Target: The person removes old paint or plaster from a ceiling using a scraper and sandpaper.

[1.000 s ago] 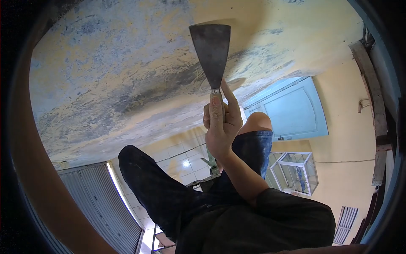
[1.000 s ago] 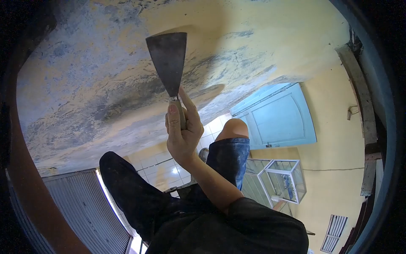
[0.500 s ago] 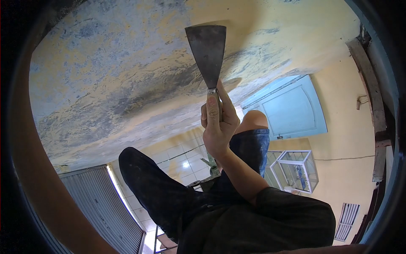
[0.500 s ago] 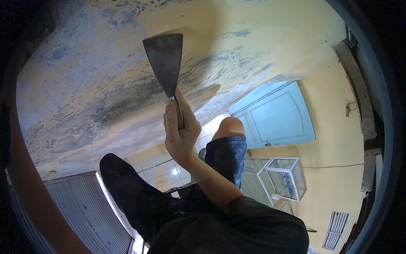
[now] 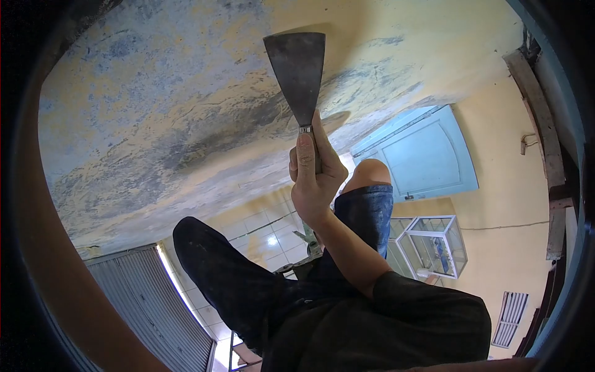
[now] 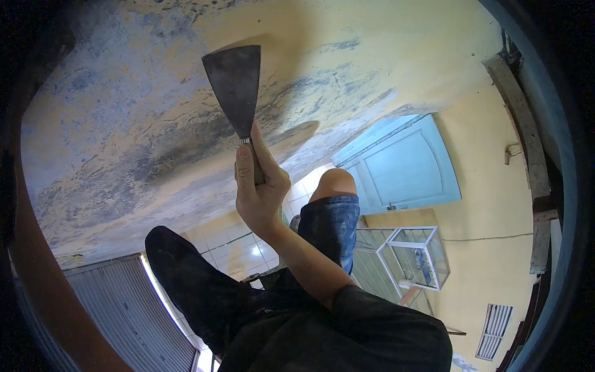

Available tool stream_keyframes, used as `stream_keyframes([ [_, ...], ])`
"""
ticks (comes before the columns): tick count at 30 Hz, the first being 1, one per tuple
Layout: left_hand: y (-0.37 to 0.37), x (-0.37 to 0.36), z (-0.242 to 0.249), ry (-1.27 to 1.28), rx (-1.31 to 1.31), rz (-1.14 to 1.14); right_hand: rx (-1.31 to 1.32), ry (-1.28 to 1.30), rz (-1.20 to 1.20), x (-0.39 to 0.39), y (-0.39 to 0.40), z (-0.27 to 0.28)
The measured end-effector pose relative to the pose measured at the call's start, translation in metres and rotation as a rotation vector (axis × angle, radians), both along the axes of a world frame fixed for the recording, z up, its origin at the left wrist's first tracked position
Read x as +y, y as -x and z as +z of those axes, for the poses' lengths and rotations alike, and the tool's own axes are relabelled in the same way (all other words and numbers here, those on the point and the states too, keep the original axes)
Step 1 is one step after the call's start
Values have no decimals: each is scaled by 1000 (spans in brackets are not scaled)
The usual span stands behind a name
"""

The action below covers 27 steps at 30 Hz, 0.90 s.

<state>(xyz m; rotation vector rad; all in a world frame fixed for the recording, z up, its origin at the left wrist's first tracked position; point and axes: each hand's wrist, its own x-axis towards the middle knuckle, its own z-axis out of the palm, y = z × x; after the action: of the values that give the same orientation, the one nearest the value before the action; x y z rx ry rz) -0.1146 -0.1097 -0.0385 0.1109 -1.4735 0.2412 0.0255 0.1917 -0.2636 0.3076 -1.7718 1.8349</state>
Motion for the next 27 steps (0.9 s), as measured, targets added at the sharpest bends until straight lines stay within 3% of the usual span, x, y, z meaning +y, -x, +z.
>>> stream_keyframes([
  [6, 1, 3, 2, -1, 14, -25, 163, -94, -69, 3, 20, 18],
  [14, 0, -5, 9, 2, 39, -34, -38, -58, -10, 12, 0, -8],
  [27, 0, -9, 5, 4, 50, -67, 10, -75, -33, 5, 4, 1],
])
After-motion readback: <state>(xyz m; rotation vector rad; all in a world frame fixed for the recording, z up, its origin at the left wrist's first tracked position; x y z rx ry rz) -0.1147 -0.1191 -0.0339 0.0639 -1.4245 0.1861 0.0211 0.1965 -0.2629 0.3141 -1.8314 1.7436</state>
